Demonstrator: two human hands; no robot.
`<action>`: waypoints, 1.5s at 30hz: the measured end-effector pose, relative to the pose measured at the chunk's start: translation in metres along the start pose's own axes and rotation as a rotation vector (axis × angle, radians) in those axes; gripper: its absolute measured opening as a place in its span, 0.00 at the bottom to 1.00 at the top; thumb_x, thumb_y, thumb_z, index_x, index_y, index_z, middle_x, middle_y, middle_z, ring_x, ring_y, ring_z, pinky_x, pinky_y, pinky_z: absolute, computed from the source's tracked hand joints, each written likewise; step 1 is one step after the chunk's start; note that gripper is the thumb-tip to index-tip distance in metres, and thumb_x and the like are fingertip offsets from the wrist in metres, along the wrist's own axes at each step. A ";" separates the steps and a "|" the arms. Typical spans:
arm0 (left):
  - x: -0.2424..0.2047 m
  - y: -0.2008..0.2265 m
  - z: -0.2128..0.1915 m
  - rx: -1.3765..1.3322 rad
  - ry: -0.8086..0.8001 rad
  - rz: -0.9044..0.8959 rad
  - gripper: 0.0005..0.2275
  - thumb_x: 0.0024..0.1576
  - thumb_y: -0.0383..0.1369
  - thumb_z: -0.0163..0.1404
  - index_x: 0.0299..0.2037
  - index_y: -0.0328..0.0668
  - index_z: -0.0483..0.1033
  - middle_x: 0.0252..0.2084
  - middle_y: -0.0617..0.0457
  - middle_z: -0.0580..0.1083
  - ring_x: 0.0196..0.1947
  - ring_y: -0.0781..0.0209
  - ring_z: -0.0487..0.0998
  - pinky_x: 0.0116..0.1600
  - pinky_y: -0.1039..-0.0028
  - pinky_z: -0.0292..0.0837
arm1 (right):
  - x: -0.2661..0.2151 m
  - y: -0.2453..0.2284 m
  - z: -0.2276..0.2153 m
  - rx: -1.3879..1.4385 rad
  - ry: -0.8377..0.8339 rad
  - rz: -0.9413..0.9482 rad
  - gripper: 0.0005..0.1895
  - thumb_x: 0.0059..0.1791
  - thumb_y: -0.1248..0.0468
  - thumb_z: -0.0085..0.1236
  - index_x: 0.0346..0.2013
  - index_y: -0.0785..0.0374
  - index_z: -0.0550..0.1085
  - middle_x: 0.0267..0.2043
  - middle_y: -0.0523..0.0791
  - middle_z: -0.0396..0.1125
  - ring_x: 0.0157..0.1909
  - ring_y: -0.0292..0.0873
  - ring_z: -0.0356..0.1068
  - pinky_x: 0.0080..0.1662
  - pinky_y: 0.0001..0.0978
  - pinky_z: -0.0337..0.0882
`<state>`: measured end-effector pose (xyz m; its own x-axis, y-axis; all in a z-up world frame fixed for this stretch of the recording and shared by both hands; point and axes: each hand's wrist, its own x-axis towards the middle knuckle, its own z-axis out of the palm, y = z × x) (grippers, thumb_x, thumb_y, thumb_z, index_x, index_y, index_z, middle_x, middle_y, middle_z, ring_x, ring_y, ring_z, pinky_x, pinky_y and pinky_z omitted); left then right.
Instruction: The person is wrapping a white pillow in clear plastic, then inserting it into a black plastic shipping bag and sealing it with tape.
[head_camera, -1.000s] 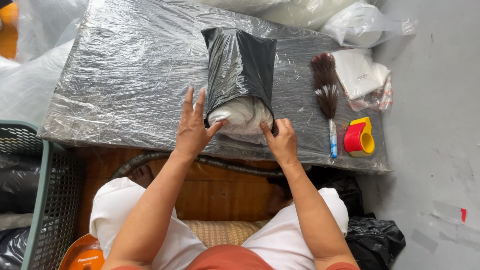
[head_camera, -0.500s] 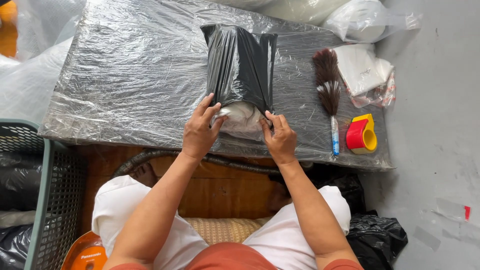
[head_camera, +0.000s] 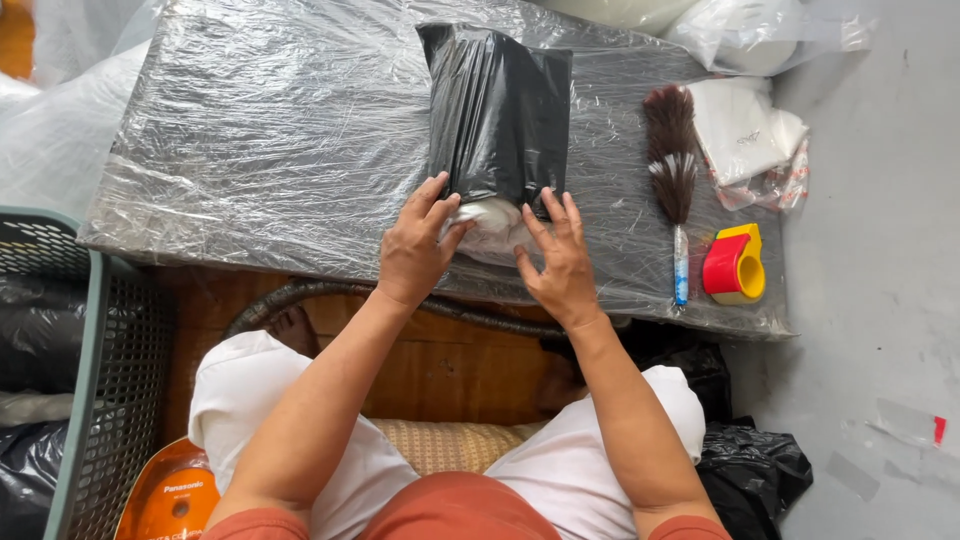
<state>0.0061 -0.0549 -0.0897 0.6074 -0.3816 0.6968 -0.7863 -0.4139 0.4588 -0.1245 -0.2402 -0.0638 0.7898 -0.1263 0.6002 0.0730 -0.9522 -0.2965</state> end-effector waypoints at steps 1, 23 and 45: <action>0.000 0.001 -0.001 -0.005 -0.003 0.003 0.14 0.57 0.41 0.62 0.50 0.49 0.77 0.63 0.53 0.73 0.62 0.50 0.75 0.49 0.66 0.80 | 0.000 -0.001 0.000 -0.004 0.001 0.005 0.29 0.46 0.65 0.66 0.63 0.58 0.73 0.73 0.50 0.56 0.75 0.62 0.51 0.69 0.53 0.59; -0.010 0.007 -0.003 -0.007 -0.013 0.011 0.14 0.61 0.38 0.61 0.49 0.41 0.75 0.67 0.48 0.70 0.63 0.46 0.74 0.52 0.63 0.78 | -0.033 -0.036 0.029 0.348 -0.118 0.481 0.57 0.47 0.65 0.61 0.76 0.68 0.31 0.77 0.70 0.26 0.74 0.77 0.36 0.68 0.66 0.52; 0.016 0.052 -0.061 -0.117 -0.405 0.053 0.31 0.70 0.12 0.59 0.72 0.22 0.46 0.69 0.16 0.62 0.67 0.21 0.71 0.63 0.46 0.76 | -0.200 0.096 -0.150 0.395 0.474 0.965 0.09 0.53 0.69 0.56 0.46 0.70 0.75 0.46 0.49 0.75 0.46 0.40 0.77 0.50 0.25 0.76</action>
<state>-0.0325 -0.0319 -0.0210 0.5427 -0.7033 0.4592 -0.8112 -0.2970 0.5037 -0.3667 -0.3479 -0.1006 0.3173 -0.9290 0.1905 -0.1867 -0.2582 -0.9479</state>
